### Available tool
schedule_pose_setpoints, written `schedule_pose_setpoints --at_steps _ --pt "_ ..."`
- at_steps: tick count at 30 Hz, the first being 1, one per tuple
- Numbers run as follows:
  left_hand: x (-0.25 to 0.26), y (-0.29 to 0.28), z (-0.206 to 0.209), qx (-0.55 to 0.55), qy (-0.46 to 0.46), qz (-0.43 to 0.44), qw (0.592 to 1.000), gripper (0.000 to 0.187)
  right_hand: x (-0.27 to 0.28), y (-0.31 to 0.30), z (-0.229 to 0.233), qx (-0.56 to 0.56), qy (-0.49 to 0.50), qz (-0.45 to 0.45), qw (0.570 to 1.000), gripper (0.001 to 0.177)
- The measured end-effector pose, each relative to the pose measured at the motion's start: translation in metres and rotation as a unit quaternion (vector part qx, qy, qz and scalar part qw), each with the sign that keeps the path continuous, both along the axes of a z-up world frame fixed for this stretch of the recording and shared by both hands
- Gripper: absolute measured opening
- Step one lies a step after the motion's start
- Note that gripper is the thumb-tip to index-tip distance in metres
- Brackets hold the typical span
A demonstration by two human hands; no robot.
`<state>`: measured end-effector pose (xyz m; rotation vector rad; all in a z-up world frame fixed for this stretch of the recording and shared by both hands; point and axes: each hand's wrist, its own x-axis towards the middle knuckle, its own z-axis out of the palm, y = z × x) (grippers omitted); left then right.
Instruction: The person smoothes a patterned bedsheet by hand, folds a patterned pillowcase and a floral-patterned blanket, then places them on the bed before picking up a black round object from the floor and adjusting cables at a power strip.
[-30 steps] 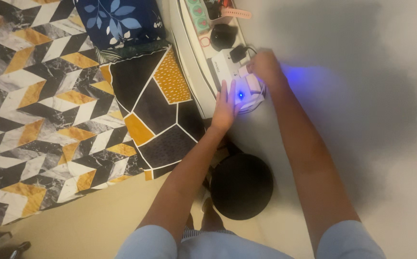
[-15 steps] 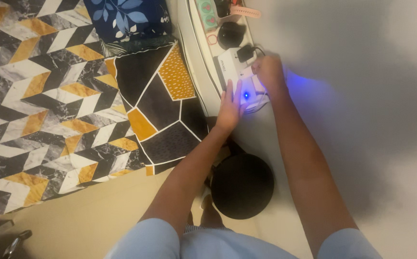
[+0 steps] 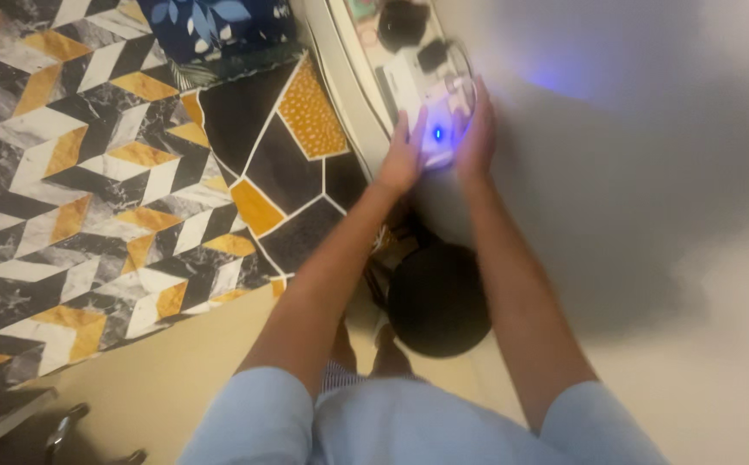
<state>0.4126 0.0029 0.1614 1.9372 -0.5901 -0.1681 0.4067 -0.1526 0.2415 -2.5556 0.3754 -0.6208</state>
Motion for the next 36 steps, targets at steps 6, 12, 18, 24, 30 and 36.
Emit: schedule_pose_setpoints --at_steps 6,12,18,24,30,36 --pt "-0.007 0.043 0.044 -0.077 0.166 -0.020 0.983 0.082 -0.038 -0.048 -0.008 0.247 0.029 0.008 0.969 0.028" --pt "-0.074 0.101 0.045 -0.046 0.109 0.021 0.993 0.039 -0.154 -0.031 -0.005 0.295 0.090 -0.061 0.949 0.036" --pt "-0.149 0.096 0.079 -0.109 0.069 -0.139 0.982 0.054 -0.225 0.045 0.040 0.648 0.047 -0.078 0.756 0.030" --pt "-0.219 0.068 0.112 -0.182 0.238 -0.166 0.939 0.034 -0.224 0.062 0.143 0.684 0.045 -0.016 0.728 0.035" --pt "-0.237 0.098 0.044 -0.187 0.101 -0.073 0.974 0.030 -0.211 0.039 0.197 0.743 -0.006 0.029 0.668 0.038" --pt "-0.250 0.169 0.066 -0.091 0.375 0.194 0.902 0.040 -0.234 -0.004 0.106 0.516 0.120 0.052 0.846 0.039"
